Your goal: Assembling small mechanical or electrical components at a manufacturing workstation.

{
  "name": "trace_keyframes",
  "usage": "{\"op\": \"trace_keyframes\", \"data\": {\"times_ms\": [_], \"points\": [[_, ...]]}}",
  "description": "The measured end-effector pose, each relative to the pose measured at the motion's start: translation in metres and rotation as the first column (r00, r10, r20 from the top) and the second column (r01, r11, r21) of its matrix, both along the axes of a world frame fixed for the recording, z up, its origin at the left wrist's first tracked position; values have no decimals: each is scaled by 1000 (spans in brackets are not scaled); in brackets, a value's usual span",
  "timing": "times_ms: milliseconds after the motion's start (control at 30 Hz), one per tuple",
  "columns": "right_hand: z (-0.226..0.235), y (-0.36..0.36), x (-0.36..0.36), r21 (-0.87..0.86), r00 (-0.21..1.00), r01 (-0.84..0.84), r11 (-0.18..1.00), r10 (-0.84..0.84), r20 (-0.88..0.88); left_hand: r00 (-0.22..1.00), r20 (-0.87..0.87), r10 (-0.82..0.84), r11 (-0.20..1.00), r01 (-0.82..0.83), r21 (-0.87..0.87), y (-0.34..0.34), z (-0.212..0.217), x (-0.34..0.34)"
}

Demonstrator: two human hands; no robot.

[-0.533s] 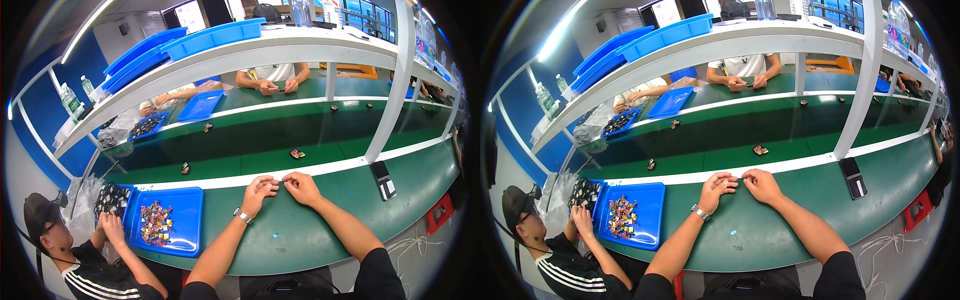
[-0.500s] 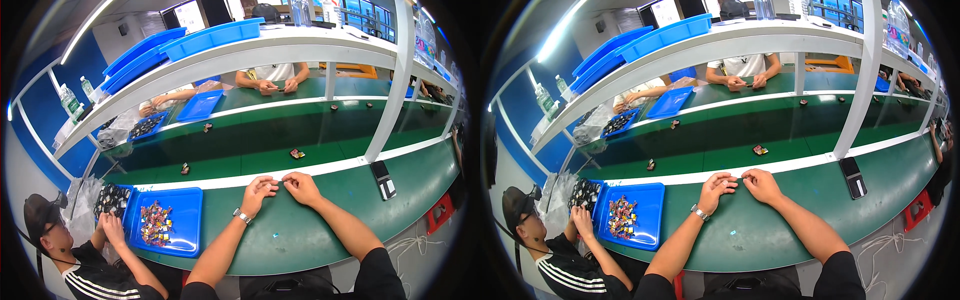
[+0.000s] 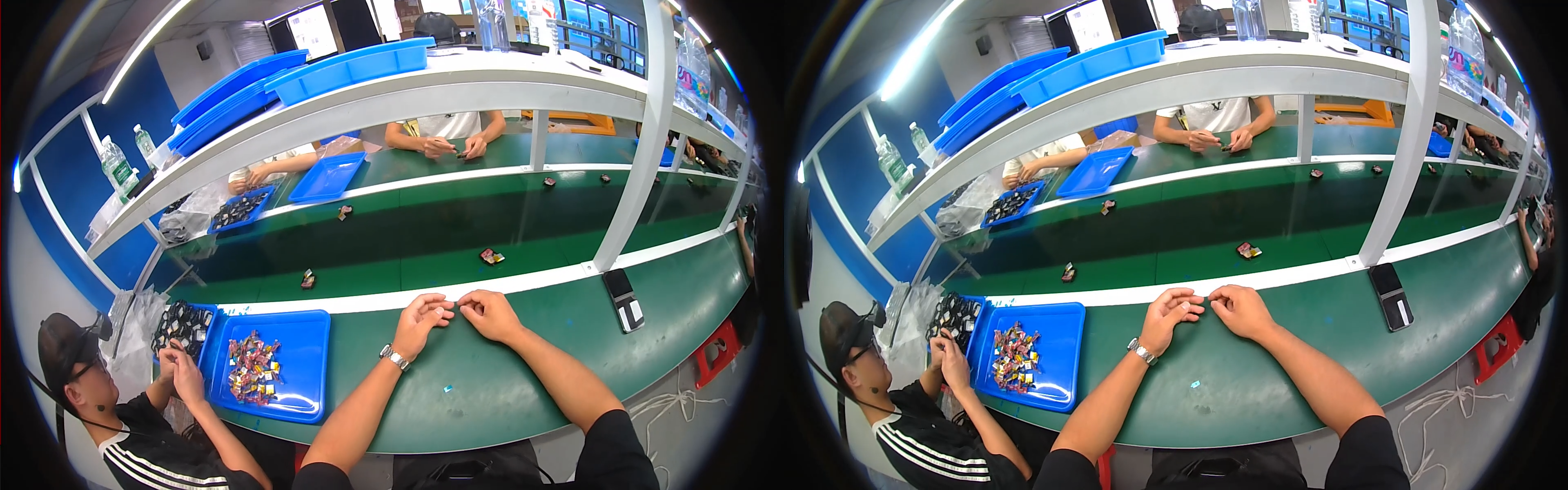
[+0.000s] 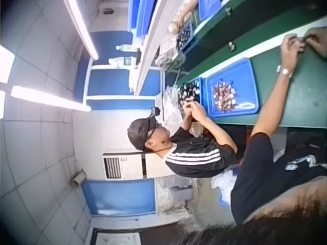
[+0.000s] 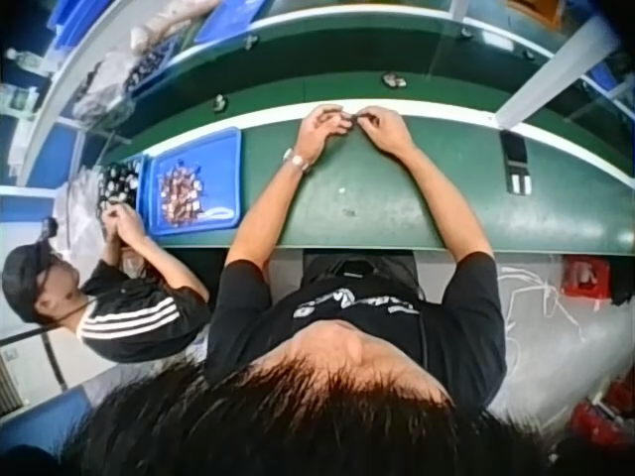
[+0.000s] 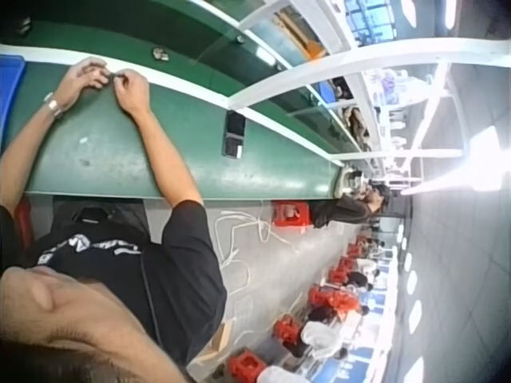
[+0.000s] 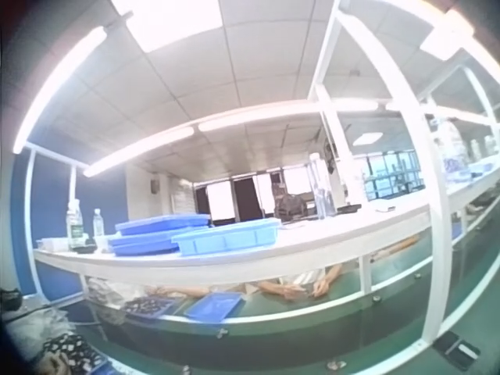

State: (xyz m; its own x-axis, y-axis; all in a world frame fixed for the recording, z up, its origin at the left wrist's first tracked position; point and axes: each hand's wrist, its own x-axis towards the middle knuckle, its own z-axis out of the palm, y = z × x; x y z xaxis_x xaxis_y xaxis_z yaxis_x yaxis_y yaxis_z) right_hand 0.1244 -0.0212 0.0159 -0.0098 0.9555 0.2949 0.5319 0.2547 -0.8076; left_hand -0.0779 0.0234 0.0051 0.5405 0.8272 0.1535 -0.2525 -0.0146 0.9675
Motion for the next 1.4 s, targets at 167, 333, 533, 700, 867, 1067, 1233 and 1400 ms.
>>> {"op": "trace_keyframes", "data": {"times_ms": [167,333,533,700,867,1067,1233,1400], "points": [[-2,-1,-1,27,1000,-4,1000,4,4,1000,-4,18,1000,-18,-2,-1,0,-1],[-1,0,-1,21,1000,-7,1000,6,12,1000,10,9,1000,-9,-13,1,-4,1],[2,-1,-1,30,999,-16,999,15,52,995,22,102,995,-102,5,-4,3,1],[-5,0,0,49,999,-30,998,29,27,972,-86,217,966,-201,163,-1,-3,0],[2,-3,-1,31,998,-21,999,20,52,974,-52,221,970,-214,113,2,-2,-4],[-3,-2,1,51,997,-42,998,39,63,977,-92,191,980,-184,82,4,-6,-2],[-2,-2,0,29,998,-24,999,23,55,976,-87,199,977,-191,101,2,0,-2],[-4,0,0,52,997,-31,998,27,67,980,-73,185,980,-178,92,5,-2,-5]]}}
